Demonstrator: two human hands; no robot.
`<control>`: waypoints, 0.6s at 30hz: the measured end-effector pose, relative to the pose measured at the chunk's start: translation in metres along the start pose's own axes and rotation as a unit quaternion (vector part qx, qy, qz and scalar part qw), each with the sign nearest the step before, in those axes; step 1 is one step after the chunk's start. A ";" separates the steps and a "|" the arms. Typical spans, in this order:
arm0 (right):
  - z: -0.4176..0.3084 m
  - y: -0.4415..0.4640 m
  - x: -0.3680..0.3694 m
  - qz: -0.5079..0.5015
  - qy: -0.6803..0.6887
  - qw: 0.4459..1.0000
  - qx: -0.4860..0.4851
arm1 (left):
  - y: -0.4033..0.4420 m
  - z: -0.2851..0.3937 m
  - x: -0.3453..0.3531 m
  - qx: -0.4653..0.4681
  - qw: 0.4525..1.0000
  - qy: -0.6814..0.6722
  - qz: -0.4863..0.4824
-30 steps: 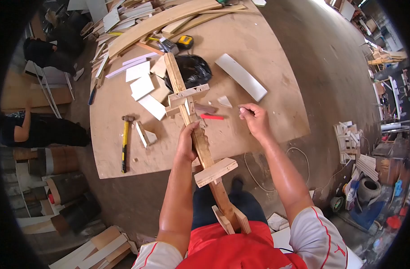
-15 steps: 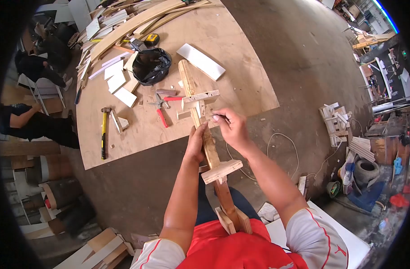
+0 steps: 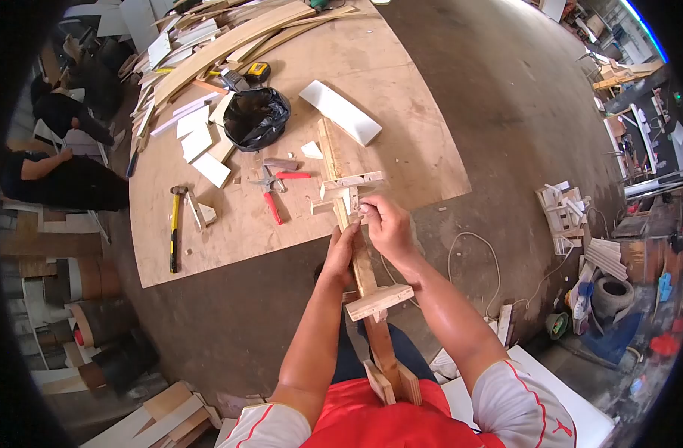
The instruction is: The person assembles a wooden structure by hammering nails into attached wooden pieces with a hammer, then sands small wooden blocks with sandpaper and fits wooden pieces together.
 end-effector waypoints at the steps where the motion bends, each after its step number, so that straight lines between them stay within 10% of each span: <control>1: 0.002 -0.001 -0.002 0.005 0.000 1.000 -0.006 | -0.001 -0.002 0.002 0.001 1.000 -0.005 0.001; 18: -0.011 -0.062 -0.049 -0.018 0.020 0.999 0.045 | -0.059 -0.063 -0.013 -0.001 1.000 -0.018 0.012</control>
Point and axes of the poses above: each hand's wrist, its own y-axis towards the middle knuckle, its own x-axis out of the palm, z = x × y, the point moved 5 cm from there along y, towards the middle knuckle, and after that the axes turned 14 degrees about z, right-handed, at the moved point
